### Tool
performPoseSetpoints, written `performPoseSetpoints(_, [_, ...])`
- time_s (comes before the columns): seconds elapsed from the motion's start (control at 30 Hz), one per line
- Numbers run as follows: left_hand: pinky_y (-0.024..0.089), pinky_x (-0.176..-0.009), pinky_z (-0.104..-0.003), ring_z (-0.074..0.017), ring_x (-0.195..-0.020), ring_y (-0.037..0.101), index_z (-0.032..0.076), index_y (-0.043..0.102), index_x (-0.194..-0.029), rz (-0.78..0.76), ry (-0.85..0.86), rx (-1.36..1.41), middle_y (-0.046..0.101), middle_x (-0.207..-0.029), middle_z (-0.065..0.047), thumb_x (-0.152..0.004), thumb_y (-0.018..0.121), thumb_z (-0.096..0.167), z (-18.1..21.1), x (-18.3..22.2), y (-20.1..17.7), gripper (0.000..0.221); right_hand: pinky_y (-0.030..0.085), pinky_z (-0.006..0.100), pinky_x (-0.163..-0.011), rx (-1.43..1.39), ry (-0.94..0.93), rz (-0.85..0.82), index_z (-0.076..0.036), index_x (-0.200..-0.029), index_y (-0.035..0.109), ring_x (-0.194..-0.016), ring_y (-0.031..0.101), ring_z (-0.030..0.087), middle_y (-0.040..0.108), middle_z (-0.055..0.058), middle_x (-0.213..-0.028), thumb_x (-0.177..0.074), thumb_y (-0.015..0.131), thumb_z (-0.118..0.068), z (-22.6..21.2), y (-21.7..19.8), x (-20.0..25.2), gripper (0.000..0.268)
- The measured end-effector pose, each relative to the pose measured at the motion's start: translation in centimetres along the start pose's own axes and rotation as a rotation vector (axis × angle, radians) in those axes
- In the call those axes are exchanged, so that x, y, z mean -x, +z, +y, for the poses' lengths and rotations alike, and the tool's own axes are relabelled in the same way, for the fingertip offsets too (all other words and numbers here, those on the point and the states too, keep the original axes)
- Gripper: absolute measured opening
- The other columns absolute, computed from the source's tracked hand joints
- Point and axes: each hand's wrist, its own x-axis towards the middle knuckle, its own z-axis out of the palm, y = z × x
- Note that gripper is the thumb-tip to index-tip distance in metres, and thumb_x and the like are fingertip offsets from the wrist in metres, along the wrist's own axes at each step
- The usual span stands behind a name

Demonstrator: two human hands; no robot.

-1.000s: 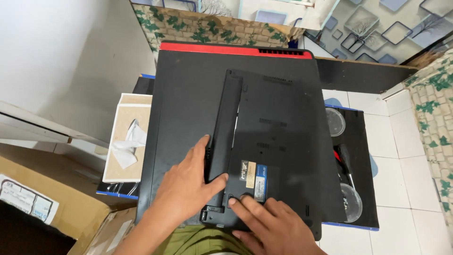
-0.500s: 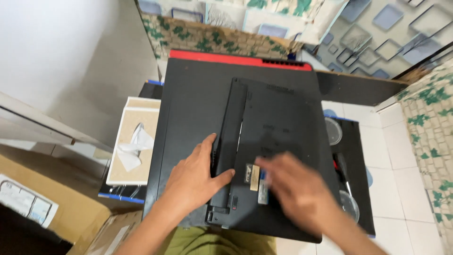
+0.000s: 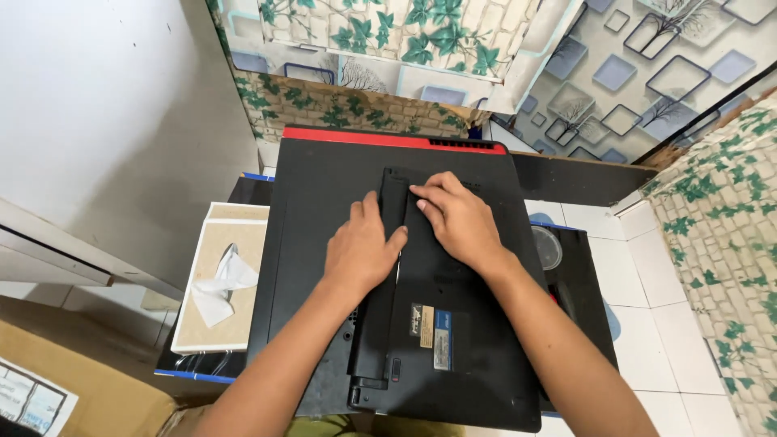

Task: Removing a laptop battery and cleaning the battery and its compartment using a cloth and a brush.

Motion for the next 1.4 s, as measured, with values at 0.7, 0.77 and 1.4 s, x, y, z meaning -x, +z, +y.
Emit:
performPoseSetpoints(0.7, [0.060,-0.077,-0.059,-0.0492,-0.108,0.066,-0.017,0.036,-0.146,0.083,0.050,-0.039,0.043,-0.143,-0.036,-0.099,0.045,0.036,-1.2,-1.6,2.5,0.071,0.058,0.040,-0.080,0.201,-0.157,-0.046,-0.018,-0.096,0.064,-0.101,0.067,0.027,0.063,-0.006,-0.112,-0.109,0.047,-0.031,0.8,1.3,-0.3,0.025])
performPoseSetpoints(0.77, [0.059,-0.077,-0.060,-0.0495,-0.109,0.066,-0.016,0.036,-0.146,0.086,0.046,-0.043,0.043,-0.143,-0.036,-0.099,0.046,0.036,-1.6,-1.8,3.0,0.071,0.058,0.040,-0.080,0.183,-0.160,-0.035,-0.018,-0.097,0.065,-0.101,0.068,0.027,0.063,-0.006,-0.113,-0.109,0.047,-0.030,0.7,1.2,-0.1,0.024])
performPoseSetpoints(1.4, [0.061,-0.078,-0.058,-0.0508,-0.113,0.065,-0.016,0.039,-0.146,0.104,0.021,-0.058,0.044,-0.143,-0.036,-0.099,0.055,0.033,-1.5,-1.6,1.9,0.069,0.059,0.040,-0.084,0.094,-0.167,-0.006,-0.017,-0.104,0.072,-0.105,0.070,0.027,0.066,-0.005,-0.115,-0.109,0.054,-0.025,1.3,1.4,-0.3,0.021])
